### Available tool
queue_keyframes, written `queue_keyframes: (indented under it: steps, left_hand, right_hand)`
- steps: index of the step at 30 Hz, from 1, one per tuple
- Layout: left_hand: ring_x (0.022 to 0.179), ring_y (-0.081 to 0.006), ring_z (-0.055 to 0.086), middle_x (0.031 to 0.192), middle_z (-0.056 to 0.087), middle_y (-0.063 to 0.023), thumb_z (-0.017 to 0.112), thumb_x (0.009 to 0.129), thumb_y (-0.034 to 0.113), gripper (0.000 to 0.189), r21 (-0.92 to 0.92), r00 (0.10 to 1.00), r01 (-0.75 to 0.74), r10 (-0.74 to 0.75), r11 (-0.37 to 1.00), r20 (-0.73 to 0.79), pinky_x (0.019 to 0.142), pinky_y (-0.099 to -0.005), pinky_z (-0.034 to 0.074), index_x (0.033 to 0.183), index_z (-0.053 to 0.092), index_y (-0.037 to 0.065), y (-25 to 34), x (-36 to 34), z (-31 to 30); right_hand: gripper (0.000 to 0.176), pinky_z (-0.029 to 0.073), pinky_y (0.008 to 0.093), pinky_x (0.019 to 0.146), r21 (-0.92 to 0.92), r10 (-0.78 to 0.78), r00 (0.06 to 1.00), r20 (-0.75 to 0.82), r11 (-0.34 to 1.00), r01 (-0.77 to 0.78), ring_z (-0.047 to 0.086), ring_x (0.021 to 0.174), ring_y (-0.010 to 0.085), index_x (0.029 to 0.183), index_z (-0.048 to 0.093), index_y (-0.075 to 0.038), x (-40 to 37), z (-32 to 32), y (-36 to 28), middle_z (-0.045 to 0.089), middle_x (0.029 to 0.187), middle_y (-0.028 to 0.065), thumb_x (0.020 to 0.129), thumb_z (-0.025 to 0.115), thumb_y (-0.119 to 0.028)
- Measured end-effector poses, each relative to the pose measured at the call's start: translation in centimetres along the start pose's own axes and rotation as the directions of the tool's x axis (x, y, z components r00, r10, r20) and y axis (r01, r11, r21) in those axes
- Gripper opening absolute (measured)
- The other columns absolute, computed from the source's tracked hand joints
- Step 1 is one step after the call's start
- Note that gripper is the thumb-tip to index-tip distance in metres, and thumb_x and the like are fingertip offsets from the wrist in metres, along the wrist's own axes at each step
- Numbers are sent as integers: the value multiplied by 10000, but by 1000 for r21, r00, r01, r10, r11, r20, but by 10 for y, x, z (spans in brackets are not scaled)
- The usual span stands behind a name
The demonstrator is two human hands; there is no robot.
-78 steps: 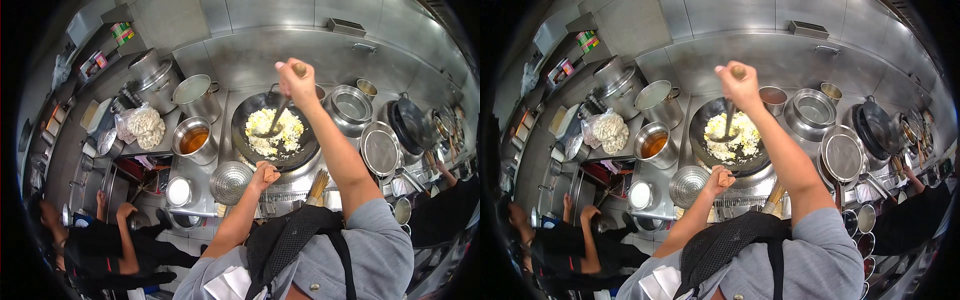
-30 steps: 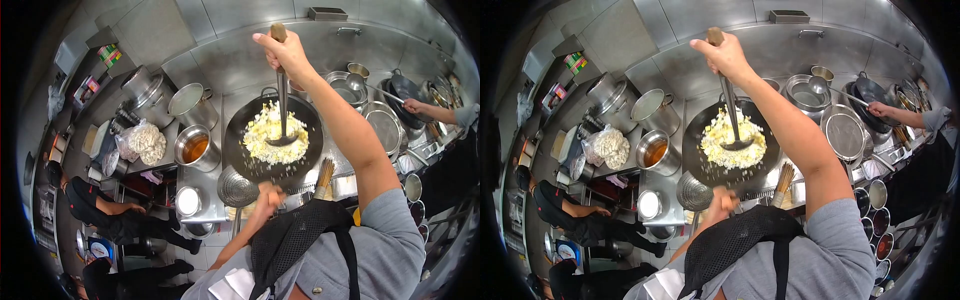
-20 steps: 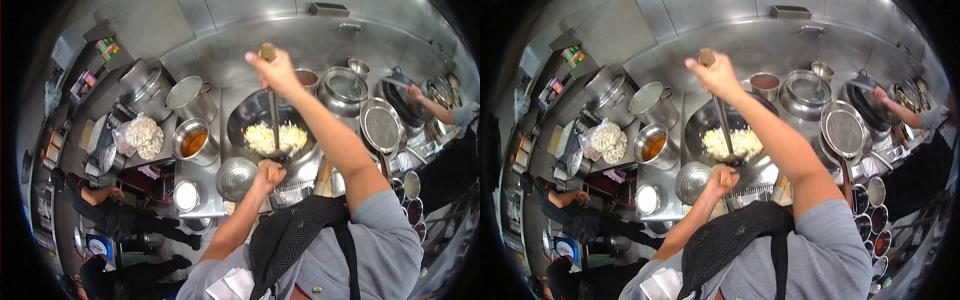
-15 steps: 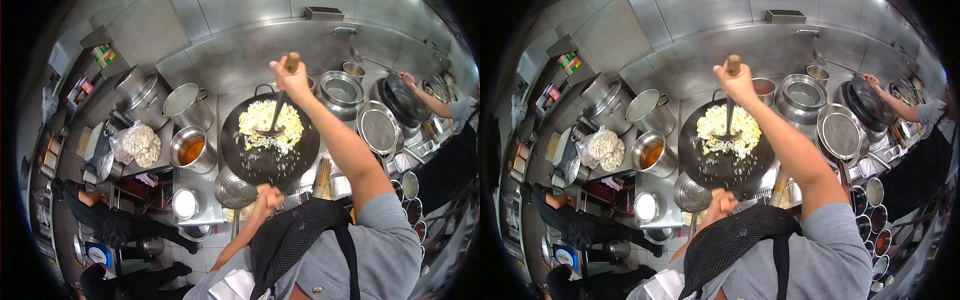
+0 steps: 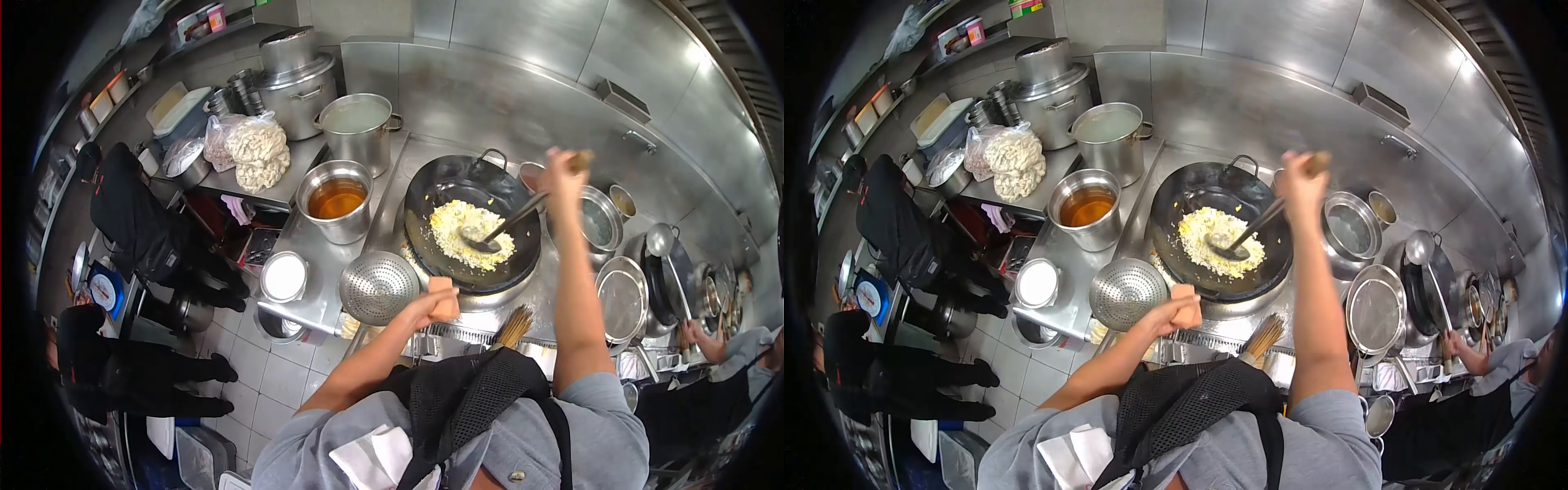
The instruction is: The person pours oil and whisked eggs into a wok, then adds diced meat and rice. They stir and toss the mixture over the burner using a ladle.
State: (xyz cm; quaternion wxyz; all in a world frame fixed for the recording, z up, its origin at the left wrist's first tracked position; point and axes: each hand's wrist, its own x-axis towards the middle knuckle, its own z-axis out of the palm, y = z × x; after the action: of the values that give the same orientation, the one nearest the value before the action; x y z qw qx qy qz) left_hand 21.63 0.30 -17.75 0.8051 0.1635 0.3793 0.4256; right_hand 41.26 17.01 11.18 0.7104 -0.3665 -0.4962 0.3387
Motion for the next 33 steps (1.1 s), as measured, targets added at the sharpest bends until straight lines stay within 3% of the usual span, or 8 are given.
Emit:
queue_keyframes:
  steps: [4, 8, 12, 14, 18, 21, 24, 33]
  left_hand:
    - [834, -198, 675, 1004, 652, -110, 804, 819, 283, 528, 306, 997, -37, 56, 951, -52, 689, -339, 577, 1169, 544, -14, -31, -42, -20]
    - [839, -189, 672, 983, 656, -101, 788, 832, 332, 520, 239, 981, -2, 48, 971, -187, 695, -338, 575, 1149, 559, -12, -35, -64, -27]
    - [822, -184, 675, 967, 648, -89, 753, 853, 393, 552, 202, 959, -23, 78, 979, -271, 665, -345, 578, 1164, 559, -20, -23, -91, -27]
    - [806, -196, 676, 965, 643, -92, 758, 849, 384, 561, 252, 930, -143, 217, 957, -297, 650, -344, 580, 1176, 550, -23, -16, -108, -24]
    - [829, -221, 676, 969, 645, -121, 721, 889, 318, 480, 135, 939, -167, 199, 977, -280, 651, -351, 583, 1200, 541, 0, -12, -129, -39]
    - [853, -231, 681, 1012, 654, -145, 670, 926, 312, 441, 59, 938, -195, 203, 979, -280, 685, -354, 585, 1213, 534, 6, -16, -129, -41]
    - [864, -242, 683, 1066, 656, -169, 627, 950, 344, 454, 17, 933, -252, 247, 968, -260, 710, -365, 589, 1228, 514, 2, -19, -125, -44]
    - [841, -256, 682, 1012, 650, -151, 630, 949, 362, 482, -85, 952, -166, 137, 982, -272, 688, -376, 594, 1244, 483, 11, -27, -104, -73]
  right_hand:
    - [338, 303, 260, 340, 244, -28, 978, 206, 970, -24, 353, 358, 76, 651, 424, -122, 11, 12, 5, 410, 497, -35, 893, 650, -56]
    - [333, 305, 261, 343, 367, -124, 927, 353, 930, -15, 359, 366, 75, 653, 428, -122, -2, 35, -53, 423, 499, -29, 887, 650, -45]
    - [292, 342, 251, 390, 50, 58, 884, 463, 995, -91, 446, 413, 80, 666, 467, -119, -17, 32, 25, 487, 537, -33, 894, 649, -108]
    - [281, 345, 257, 403, -172, 9, 924, 382, 983, 62, 448, 429, 75, 673, 474, -119, 10, 29, 26, 480, 551, -44, 886, 657, -135]
    - [310, 330, 276, 384, -2, 34, 910, 414, 999, -37, 416, 407, 84, 644, 459, -111, 36, 8, -56, 464, 542, -34, 866, 674, -132]
    - [312, 315, 267, 372, -115, 83, 972, 218, 992, -59, 401, 392, 79, 648, 446, -112, 28, -6, 7, 443, 528, -29, 871, 665, -110]
    - [306, 317, 261, 361, 142, 50, 945, 323, 985, -101, 401, 383, 88, 676, 429, -109, 28, 4, 30, 430, 511, -21, 872, 662, -77]
    - [298, 348, 255, 379, 159, -1, 945, 327, 986, -54, 433, 395, 85, 671, 440, -98, 2, 19, 34, 449, 513, -13, 888, 636, -41]
